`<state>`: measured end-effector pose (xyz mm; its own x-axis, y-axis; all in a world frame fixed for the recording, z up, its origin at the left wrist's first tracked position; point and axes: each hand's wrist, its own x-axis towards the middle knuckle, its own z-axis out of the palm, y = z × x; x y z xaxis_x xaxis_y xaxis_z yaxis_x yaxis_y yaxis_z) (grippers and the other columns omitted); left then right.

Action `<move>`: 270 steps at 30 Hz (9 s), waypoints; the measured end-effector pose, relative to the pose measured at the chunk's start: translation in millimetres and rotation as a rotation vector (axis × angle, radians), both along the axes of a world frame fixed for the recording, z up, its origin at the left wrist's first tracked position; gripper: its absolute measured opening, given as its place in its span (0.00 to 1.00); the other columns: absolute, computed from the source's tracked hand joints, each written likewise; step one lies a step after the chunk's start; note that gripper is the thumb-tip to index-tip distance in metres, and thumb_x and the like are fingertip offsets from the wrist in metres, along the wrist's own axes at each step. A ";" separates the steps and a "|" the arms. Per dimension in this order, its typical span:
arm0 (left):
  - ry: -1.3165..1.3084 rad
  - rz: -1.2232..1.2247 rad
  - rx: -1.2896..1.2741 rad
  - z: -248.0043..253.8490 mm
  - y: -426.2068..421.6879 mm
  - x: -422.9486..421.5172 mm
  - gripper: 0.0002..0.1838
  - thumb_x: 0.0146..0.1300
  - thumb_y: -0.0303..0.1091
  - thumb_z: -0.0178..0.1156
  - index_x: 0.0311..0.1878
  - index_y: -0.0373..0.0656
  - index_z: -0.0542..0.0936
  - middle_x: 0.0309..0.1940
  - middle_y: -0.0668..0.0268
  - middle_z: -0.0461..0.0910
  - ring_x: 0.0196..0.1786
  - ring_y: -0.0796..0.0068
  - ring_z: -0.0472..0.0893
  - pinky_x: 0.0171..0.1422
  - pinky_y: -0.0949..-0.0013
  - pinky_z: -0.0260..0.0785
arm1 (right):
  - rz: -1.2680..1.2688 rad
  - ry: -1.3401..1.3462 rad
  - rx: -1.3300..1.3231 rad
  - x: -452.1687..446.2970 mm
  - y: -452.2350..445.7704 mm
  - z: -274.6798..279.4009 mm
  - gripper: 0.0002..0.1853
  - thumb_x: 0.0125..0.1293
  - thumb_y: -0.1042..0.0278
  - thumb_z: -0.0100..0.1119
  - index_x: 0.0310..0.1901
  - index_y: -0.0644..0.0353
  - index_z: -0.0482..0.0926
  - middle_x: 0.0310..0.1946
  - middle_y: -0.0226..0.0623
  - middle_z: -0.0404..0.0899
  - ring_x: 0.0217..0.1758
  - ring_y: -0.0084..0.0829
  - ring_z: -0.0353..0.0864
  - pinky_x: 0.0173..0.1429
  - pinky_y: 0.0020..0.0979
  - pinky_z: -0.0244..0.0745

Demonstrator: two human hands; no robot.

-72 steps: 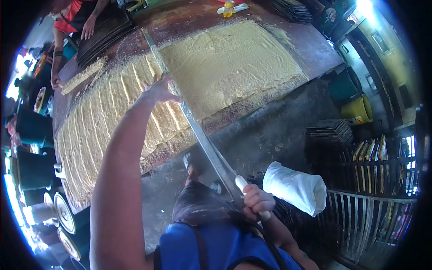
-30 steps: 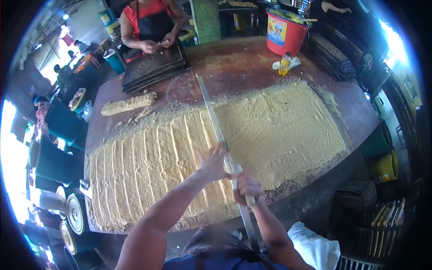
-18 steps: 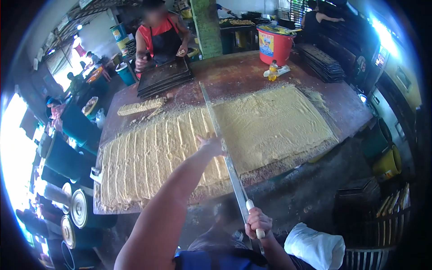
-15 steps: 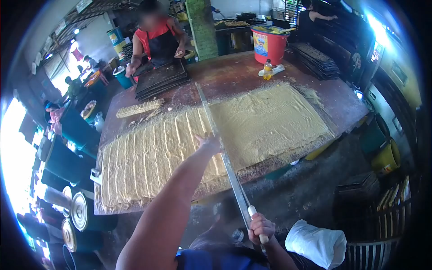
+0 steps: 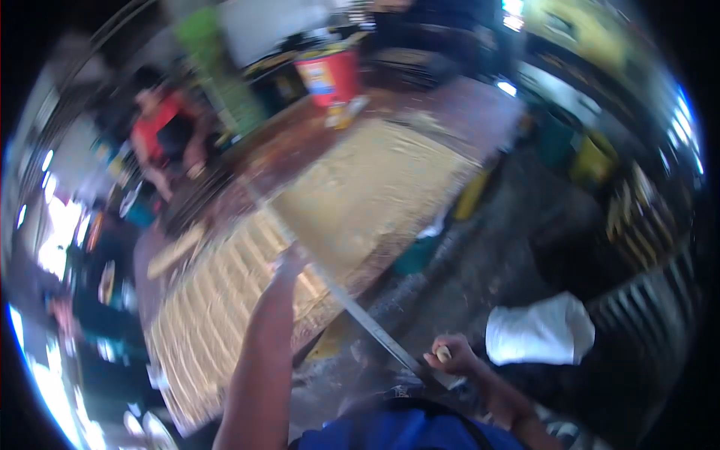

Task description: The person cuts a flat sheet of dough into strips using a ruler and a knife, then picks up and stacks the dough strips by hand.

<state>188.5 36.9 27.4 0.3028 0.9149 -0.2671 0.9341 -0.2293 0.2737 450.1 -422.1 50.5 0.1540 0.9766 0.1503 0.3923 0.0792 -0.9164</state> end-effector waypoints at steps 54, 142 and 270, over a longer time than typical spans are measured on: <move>0.369 -0.245 -0.311 17.7 107.2 20.5 0.41 0.66 0.36 0.69 0.78 0.44 0.59 0.78 0.64 0.60 0.77 0.66 0.58 0.80 0.56 0.48 | -1.011 -0.110 0.101 26.2 -234.1 56.7 0.15 0.62 0.61 0.71 0.27 0.59 0.75 0.19 0.29 0.75 0.23 0.24 0.74 0.29 0.31 0.69; -0.303 0.298 0.201 6.4 -38.4 78.1 0.43 0.54 0.47 0.68 0.74 0.54 0.65 0.68 0.57 0.72 0.72 0.61 0.70 0.85 0.51 0.38 | 0.128 0.114 -0.103 -14.7 88.3 -59.6 0.36 0.49 0.70 0.78 0.61 0.70 0.75 0.51 0.51 0.84 0.54 0.39 0.86 0.59 0.34 0.79; 0.022 -0.104 -0.086 51.8 38.9 64.7 0.62 0.41 0.61 0.81 0.76 0.44 0.60 0.81 0.53 0.50 0.81 0.54 0.56 0.85 0.47 0.44 | 0.318 0.237 0.820 -2.5 169.3 6.3 0.15 0.48 0.85 0.63 0.22 0.54 0.67 0.23 0.29 0.73 0.26 0.29 0.75 0.43 0.45 0.77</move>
<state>253.2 75.8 79.2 0.3878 0.8522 -0.3511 0.9126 -0.3016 0.2760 447.5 -252.8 56.8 0.0110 0.5795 0.8149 0.0492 0.8137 -0.5792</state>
